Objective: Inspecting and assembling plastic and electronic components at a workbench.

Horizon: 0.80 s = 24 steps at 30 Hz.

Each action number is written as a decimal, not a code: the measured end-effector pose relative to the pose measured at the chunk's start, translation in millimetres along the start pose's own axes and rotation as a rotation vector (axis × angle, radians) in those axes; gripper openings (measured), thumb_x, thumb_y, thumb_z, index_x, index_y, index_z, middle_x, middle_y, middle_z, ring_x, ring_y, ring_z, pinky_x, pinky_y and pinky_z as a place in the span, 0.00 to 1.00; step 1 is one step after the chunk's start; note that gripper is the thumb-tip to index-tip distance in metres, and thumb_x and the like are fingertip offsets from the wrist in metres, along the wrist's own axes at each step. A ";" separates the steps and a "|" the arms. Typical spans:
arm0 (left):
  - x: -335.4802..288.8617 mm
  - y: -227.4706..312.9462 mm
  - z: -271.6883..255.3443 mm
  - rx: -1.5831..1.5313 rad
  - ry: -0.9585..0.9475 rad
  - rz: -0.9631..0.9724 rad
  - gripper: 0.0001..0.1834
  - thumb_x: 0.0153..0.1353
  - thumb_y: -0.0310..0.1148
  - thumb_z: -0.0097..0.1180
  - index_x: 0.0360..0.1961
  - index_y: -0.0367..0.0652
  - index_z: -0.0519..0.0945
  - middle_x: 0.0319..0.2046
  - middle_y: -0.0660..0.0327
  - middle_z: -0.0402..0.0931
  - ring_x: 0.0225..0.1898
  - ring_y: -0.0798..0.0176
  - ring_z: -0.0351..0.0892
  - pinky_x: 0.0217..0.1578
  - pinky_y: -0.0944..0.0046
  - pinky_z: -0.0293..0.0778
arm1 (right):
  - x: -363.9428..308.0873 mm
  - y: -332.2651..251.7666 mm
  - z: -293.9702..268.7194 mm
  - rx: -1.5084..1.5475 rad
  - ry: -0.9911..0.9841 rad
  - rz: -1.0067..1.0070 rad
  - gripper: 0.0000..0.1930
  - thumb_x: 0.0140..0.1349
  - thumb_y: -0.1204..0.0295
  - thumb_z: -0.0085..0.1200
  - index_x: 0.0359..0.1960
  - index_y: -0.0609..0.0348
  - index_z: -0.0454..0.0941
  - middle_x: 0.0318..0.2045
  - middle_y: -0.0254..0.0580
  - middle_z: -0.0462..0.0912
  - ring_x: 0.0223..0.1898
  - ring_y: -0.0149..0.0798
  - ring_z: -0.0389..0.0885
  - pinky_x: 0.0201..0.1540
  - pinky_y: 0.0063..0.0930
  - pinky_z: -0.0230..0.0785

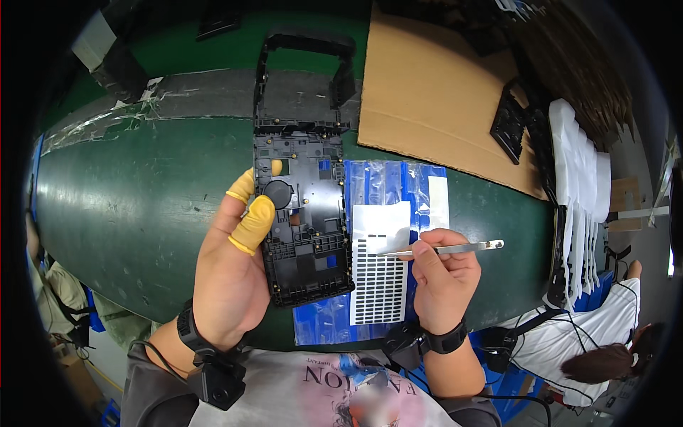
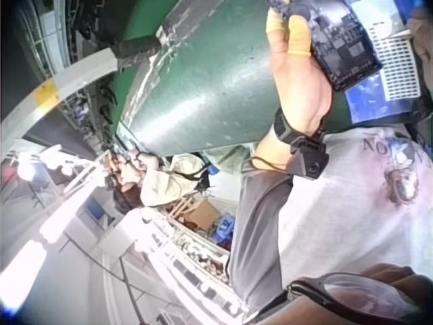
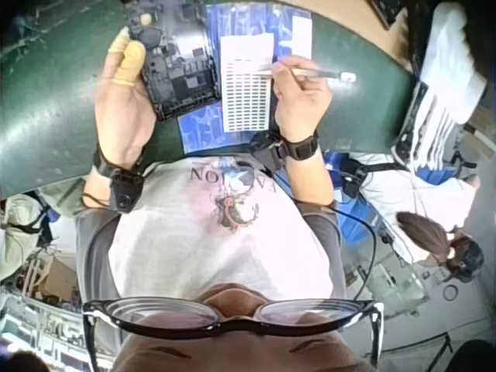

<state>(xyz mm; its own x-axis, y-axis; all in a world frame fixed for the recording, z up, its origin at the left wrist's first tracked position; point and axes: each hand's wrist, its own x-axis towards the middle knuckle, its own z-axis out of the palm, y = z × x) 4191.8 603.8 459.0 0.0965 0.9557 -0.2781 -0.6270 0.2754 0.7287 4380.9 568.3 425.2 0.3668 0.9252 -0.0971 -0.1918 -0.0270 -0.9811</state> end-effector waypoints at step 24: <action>-12.5 -23.6 -0.2 -0.069 -0.186 -0.137 0.24 0.57 0.35 0.44 0.54 0.45 0.55 0.45 0.61 0.64 0.44 0.66 0.66 0.45 0.64 0.65 | -30.2 -19.1 27.0 0.206 -0.234 -0.019 0.09 0.49 0.85 0.49 0.34 0.70 0.68 0.27 0.47 0.76 0.28 0.31 0.75 0.32 0.17 0.68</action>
<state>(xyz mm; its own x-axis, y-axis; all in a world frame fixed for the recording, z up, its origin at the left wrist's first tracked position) 4205.2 585.3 445.1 0.3211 0.9142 -0.2471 -0.6490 0.4025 0.6456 4348.9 551.1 451.5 0.1574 0.9874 -0.0142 -0.3763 0.0466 -0.9253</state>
